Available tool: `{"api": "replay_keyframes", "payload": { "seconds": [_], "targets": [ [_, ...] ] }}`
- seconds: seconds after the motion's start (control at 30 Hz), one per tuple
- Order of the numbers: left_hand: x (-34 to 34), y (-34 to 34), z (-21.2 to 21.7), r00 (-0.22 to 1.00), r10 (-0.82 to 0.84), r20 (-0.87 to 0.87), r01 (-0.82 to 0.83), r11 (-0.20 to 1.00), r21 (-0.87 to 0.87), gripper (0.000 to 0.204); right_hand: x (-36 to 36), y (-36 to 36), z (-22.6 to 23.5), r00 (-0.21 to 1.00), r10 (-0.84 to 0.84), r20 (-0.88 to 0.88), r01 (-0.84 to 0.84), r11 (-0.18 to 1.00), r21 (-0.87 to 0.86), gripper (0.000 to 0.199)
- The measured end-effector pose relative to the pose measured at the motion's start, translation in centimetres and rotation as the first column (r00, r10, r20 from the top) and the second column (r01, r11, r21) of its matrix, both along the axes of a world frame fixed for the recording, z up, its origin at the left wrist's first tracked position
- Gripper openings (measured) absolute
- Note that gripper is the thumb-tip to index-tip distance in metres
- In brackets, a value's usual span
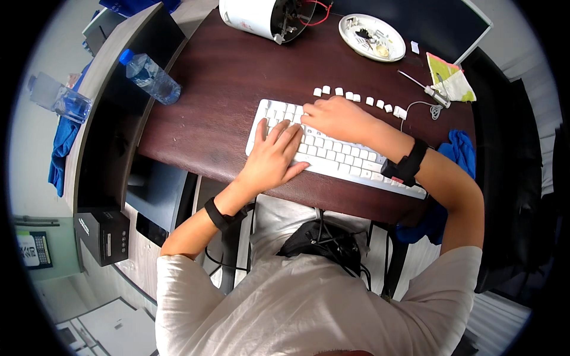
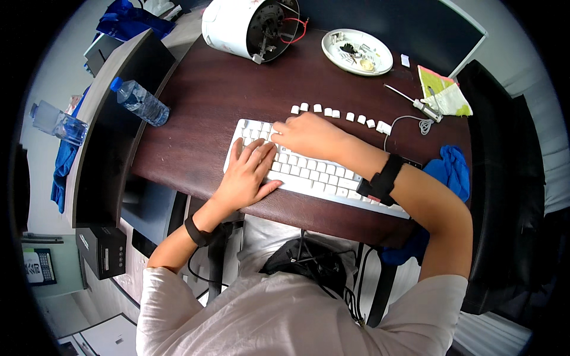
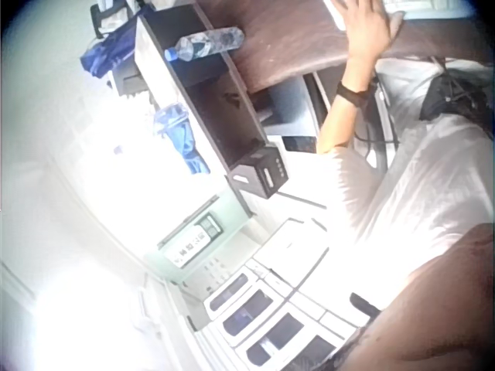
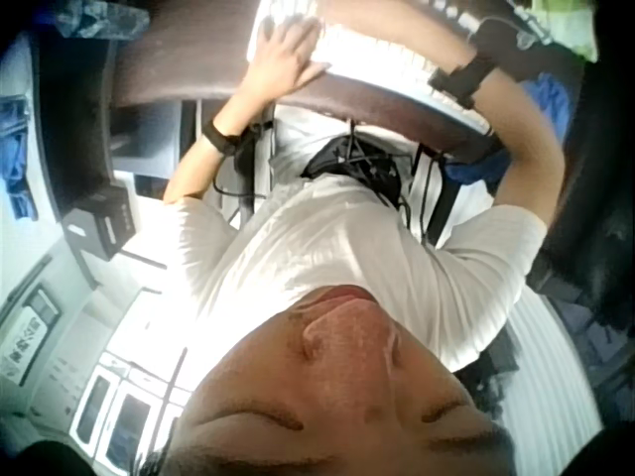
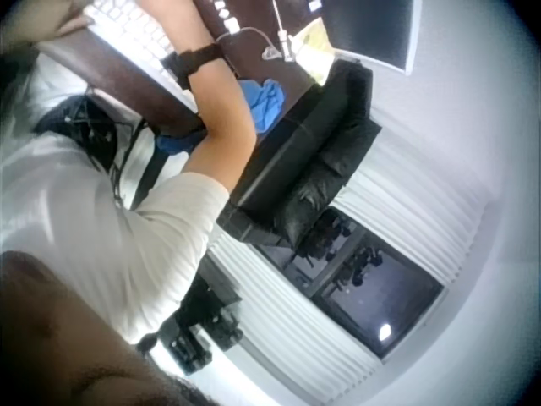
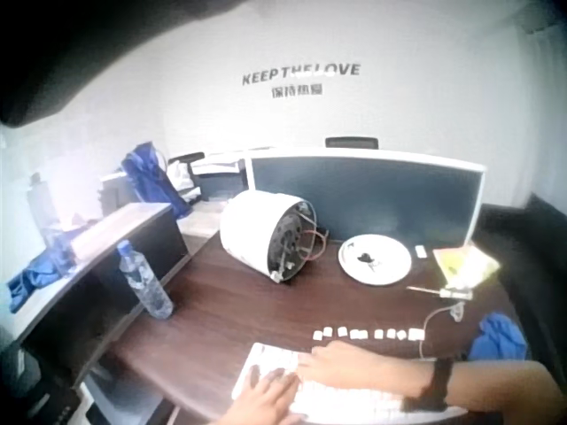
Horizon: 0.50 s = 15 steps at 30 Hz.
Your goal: The person is assembling a white computer keyboard by hand. They pick up individual white keycaps from a row on the desk and press them into the corresponding slots on the keyboard base. The person works methodically across the keyboard, occasionally using a screwdriver to assist with placement.
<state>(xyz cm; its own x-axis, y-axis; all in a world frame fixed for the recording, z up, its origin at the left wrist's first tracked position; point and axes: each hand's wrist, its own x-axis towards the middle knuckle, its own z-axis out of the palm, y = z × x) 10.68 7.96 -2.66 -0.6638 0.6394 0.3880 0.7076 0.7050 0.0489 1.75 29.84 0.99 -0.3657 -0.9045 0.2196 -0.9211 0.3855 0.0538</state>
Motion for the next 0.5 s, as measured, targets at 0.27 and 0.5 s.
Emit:
{"api": "replay_keyframes", "payload": {
  "seconds": [0.27,0.5],
  "targets": [
    [0.1,0.1,0.3,0.999,0.041,0.028,-0.045,0.991,0.129,0.071,-4.3,2.3,0.6,0.897,-0.441,0.023,0.442,0.895,-0.066,0.018],
    [0.2,0.0,0.2,0.995,0.090,0.045,-0.096,0.979,0.177,0.071,-5.8,1.4,-1.3,0.881,-0.463,0.094,0.459,0.886,0.060,0.025]
  ]
}}
